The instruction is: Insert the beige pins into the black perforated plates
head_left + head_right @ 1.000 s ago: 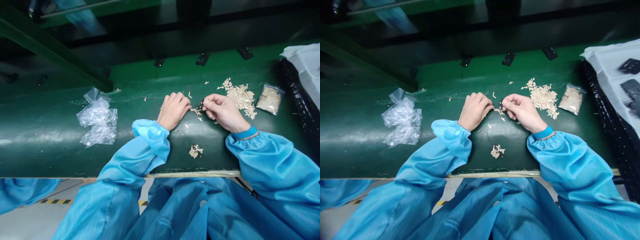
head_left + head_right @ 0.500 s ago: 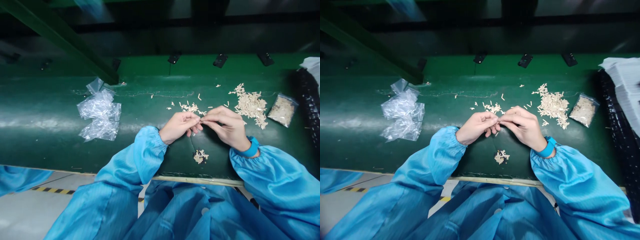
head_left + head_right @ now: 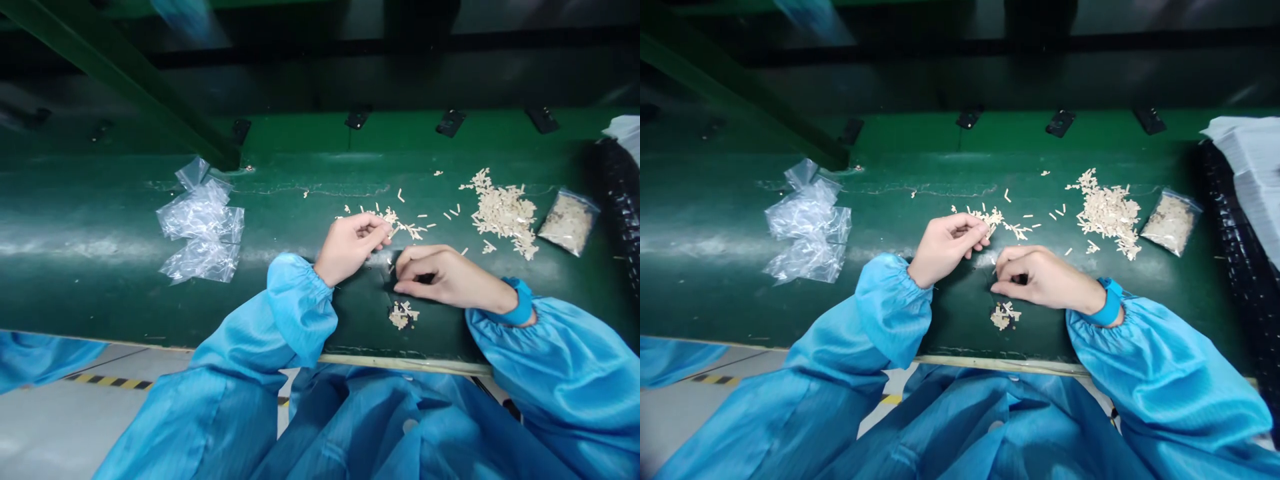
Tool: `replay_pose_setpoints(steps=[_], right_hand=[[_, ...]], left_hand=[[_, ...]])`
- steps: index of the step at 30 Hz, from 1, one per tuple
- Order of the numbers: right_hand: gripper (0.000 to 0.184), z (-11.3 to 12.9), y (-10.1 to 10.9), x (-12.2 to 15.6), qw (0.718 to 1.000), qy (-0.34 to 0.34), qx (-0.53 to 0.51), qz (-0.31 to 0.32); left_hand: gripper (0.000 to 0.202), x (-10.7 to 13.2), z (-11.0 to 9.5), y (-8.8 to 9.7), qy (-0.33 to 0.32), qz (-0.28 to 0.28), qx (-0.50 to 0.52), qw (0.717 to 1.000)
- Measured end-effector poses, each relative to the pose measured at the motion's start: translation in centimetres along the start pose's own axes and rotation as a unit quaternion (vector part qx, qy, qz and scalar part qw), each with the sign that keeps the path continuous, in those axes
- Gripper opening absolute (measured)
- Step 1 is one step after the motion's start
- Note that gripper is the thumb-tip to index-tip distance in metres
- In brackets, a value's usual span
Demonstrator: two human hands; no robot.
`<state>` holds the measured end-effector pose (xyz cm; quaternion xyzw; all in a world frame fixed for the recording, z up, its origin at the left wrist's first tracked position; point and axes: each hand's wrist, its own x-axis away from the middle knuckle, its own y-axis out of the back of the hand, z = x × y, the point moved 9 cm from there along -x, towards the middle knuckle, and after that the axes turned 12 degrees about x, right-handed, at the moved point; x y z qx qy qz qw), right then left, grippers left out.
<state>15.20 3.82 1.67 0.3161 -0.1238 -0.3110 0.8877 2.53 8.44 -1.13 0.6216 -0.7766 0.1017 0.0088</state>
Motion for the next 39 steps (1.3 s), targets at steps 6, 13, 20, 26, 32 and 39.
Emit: replay_pose_setpoints(steps=[6,13,20,26,32,39], right_hand=[[0.016,-1.1,0.6,-0.1,0.994,-0.069,-0.07,-0.042],[0.028,-4.5,1.7,0.2,0.931,-0.227,-0.2,-0.203],[0.026,-4.4,1.7,0.3,0.914,-0.219,-0.221,-0.262],[0.02,-4.8,1.9,0.9,0.889,-0.235,-0.213,-0.33],[0.017,-4.8,1.6,1.0,0.89,-0.241,-0.211,-0.325],[0.016,-4.8,1.2,1.0,0.916,-0.2,-0.139,-0.32]], left_hand=[[0.018,0.4,-0.3,-0.6,-0.031,0.007,-0.022,0.999],[0.015,1.0,-0.5,-1.1,-0.07,0.0,-0.077,0.995],[0.014,1.3,-0.7,-1.1,-0.099,-0.027,-0.122,0.987],[0.01,2.3,-2.2,-1.4,-0.2,-0.058,-0.232,0.95],[0.01,2.7,-2.8,-1.9,-0.25,-0.053,-0.29,0.923],[0.009,1.8,-1.6,-1.4,-0.166,-0.022,-0.216,0.962]])
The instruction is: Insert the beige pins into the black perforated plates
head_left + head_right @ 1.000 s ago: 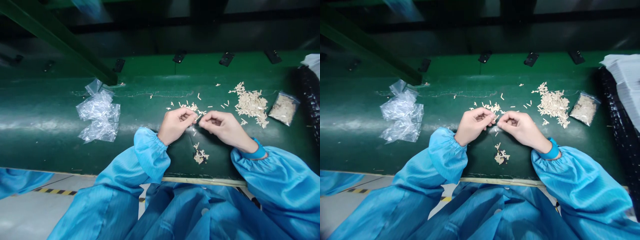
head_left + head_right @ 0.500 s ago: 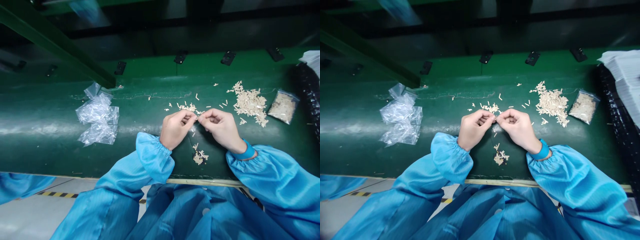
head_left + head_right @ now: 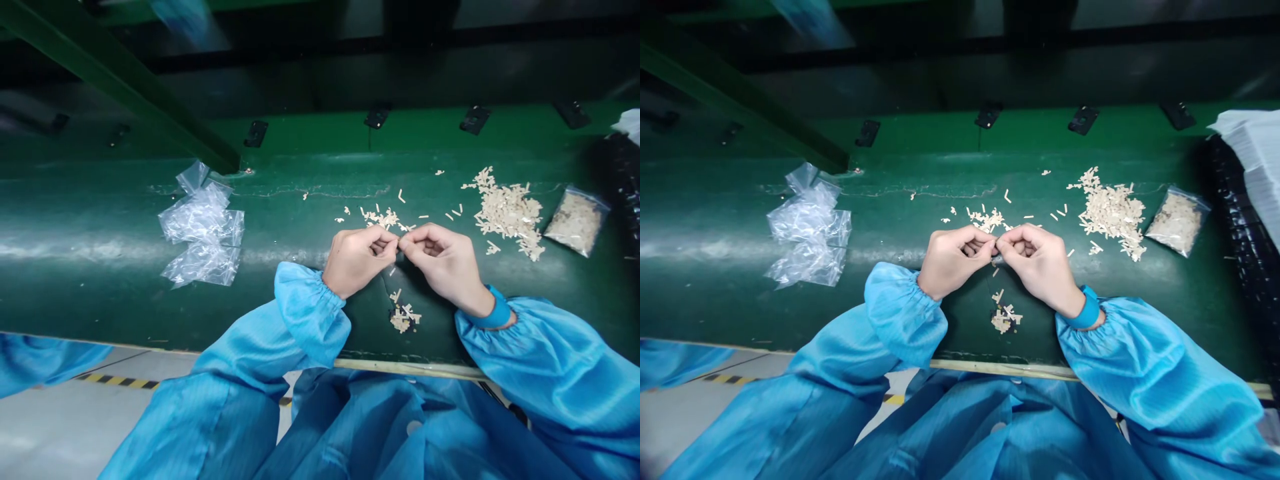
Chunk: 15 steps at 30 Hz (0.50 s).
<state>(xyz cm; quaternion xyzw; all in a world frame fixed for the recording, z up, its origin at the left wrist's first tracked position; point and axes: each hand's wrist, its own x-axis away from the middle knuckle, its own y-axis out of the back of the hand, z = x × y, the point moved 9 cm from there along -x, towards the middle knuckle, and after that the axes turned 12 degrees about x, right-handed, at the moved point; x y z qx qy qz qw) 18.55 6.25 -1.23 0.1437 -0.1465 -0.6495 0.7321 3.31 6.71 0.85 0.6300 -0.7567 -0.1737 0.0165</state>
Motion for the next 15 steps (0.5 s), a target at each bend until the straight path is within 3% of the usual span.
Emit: replay_pose_setpoints(steps=[5,9,11,12,15], right_hand=[[0.015,0.1,0.4,-0.3,1.0,-0.014,-0.003,-0.009],[0.014,0.2,0.9,-0.6,0.999,-0.04,-0.024,-0.022],[0.013,0.2,0.9,-0.6,0.999,-0.043,-0.027,-0.019],[0.014,0.2,0.8,-0.6,0.999,-0.044,-0.026,-0.017],[0.015,0.0,0.7,-0.6,0.999,-0.041,-0.02,-0.007]], left_hand=[[0.006,-0.7,0.7,1.0,0.03,-0.019,0.009,0.999],[0.021,-1.2,0.0,2.1,-0.025,-0.033,-0.123,0.992],[0.015,-1.2,-0.3,2.0,-0.052,-0.021,-0.149,0.987],[0.007,-1.2,-0.3,1.8,-0.054,-0.013,-0.131,0.99],[0.022,-1.2,0.5,0.8,0.0,0.03,-0.001,1.0]])
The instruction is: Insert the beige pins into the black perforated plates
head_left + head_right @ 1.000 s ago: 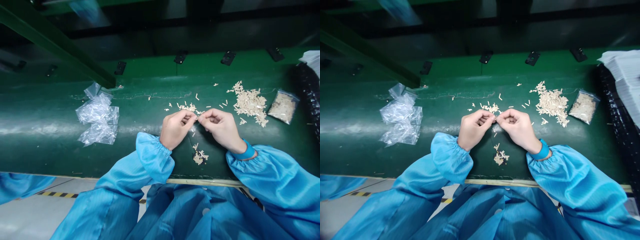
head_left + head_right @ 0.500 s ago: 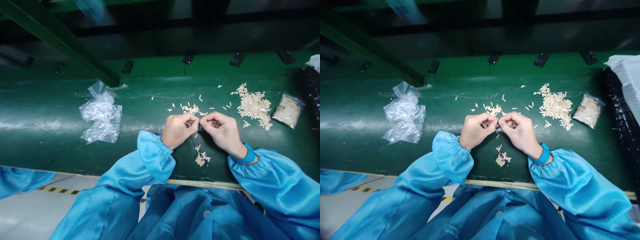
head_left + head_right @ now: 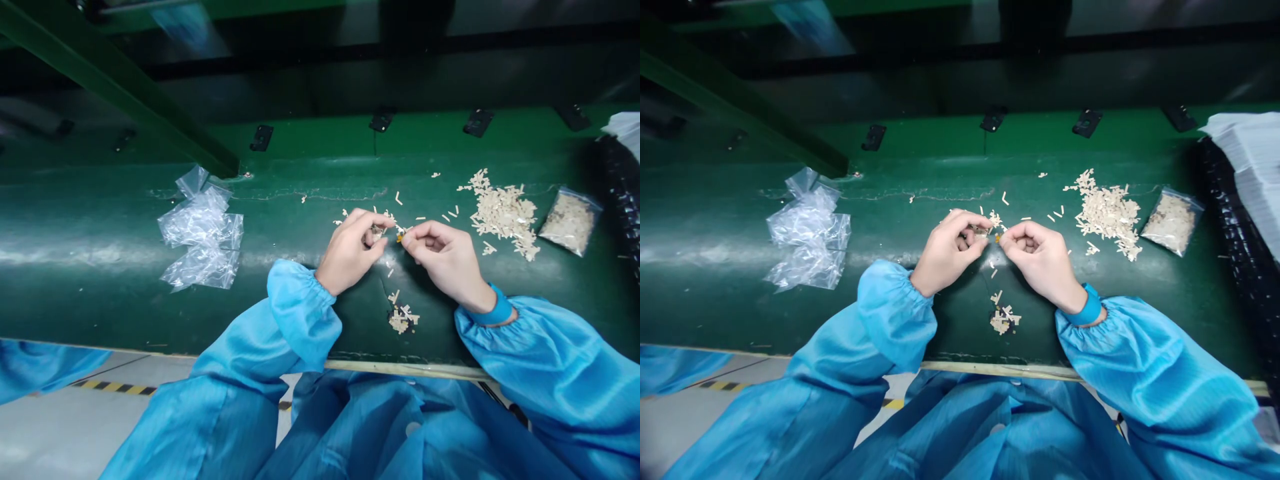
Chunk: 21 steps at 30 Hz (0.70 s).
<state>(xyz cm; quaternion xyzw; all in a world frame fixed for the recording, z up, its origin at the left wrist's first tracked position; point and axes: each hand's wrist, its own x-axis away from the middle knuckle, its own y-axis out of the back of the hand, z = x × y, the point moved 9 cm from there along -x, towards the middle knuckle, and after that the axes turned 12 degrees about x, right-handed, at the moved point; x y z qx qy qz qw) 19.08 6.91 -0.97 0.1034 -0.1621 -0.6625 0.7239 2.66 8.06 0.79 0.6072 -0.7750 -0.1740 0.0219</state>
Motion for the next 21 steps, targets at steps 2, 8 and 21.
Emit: replay_pose_setpoints(steps=[2,8,21], right_hand=[[0.016,-0.2,-0.2,0.0,1.0,0.003,0.003,0.008],[0.014,0.0,-0.4,0.2,0.998,0.033,0.054,0.007],[0.008,4.1,-0.2,2.2,0.933,0.246,0.254,-0.068]], left_hand=[[0.018,0.1,0.6,-1.0,0.048,0.034,0.075,0.995],[0.012,0.2,1.4,-1.1,0.108,0.007,0.102,0.989],[0.014,0.7,2.0,-1.4,0.134,0.002,0.104,0.985]])
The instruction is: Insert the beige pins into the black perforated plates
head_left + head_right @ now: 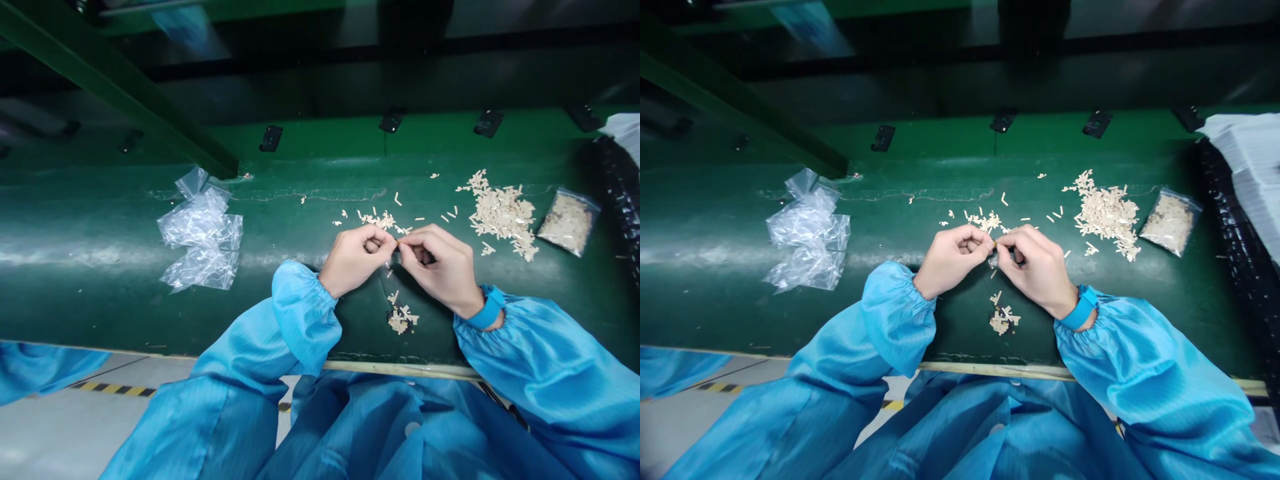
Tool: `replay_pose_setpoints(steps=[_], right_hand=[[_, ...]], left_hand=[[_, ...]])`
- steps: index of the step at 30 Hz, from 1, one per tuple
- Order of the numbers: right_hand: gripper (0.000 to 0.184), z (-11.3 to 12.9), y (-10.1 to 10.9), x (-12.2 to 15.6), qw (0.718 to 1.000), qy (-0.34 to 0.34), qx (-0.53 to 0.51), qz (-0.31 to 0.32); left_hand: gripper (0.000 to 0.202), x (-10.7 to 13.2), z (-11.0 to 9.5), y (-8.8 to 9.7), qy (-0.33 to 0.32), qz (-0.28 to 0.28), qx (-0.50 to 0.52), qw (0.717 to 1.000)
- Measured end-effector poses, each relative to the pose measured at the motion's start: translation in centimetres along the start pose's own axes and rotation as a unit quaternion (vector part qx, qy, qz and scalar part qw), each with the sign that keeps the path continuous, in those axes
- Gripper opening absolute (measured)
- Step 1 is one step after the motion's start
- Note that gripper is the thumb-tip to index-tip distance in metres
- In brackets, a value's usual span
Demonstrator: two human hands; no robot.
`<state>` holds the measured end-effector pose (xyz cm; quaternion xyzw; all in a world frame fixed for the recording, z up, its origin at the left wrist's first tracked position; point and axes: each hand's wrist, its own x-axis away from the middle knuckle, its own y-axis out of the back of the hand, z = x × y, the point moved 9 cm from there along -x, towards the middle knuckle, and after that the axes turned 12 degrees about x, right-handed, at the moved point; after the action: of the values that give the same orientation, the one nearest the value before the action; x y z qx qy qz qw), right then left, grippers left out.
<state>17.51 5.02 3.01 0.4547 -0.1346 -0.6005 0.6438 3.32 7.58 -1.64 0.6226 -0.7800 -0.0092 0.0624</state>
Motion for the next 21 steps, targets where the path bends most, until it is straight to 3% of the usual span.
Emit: replay_pose_setpoints(steps=[3,6,10,12,13,15,17,19,21], right_hand=[[0.009,-1.3,0.2,-0.1,0.999,-0.052,-0.005,-0.01],[0.012,-3.7,1.2,-0.3,0.99,-0.129,-0.009,-0.053],[0.02,-4.8,1.1,-0.8,0.988,-0.152,-0.014,-0.029],[0.008,-4.6,0.3,-0.8,0.984,-0.156,-0.082,0.015],[0.011,-4.4,-0.4,-0.7,0.975,-0.166,-0.138,0.054],[0.017,-3.6,-2.3,-0.2,0.929,-0.197,-0.27,0.16],[0.022,-2.2,-4.0,0.7,0.853,-0.228,-0.393,0.256],[0.027,-1.1,-4.7,1.4,0.785,-0.257,-0.477,0.299],[0.027,-0.6,-5.0,1.7,0.74,-0.283,-0.527,0.309]], left_hand=[[0.011,0.0,-0.6,0.0,-0.031,0.008,-0.026,0.999],[0.011,0.0,-2.3,0.6,-0.126,0.012,-0.097,0.987],[0.021,1.1,-5.0,1.3,-0.317,0.0,-0.244,0.916],[0.026,1.9,-5.7,1.4,-0.38,-0.005,-0.289,0.879],[0.028,2.2,-5.9,1.5,-0.402,-0.007,-0.302,0.864],[0.03,2.7,-6.3,1.5,-0.434,-0.012,-0.316,0.843],[0.032,3.0,-6.6,1.5,-0.458,-0.015,-0.31,0.833],[0.034,3.0,-6.7,1.5,-0.46,-0.013,-0.298,0.836],[0.037,2.5,-6.4,1.3,-0.441,-0.009,-0.31,0.842]])
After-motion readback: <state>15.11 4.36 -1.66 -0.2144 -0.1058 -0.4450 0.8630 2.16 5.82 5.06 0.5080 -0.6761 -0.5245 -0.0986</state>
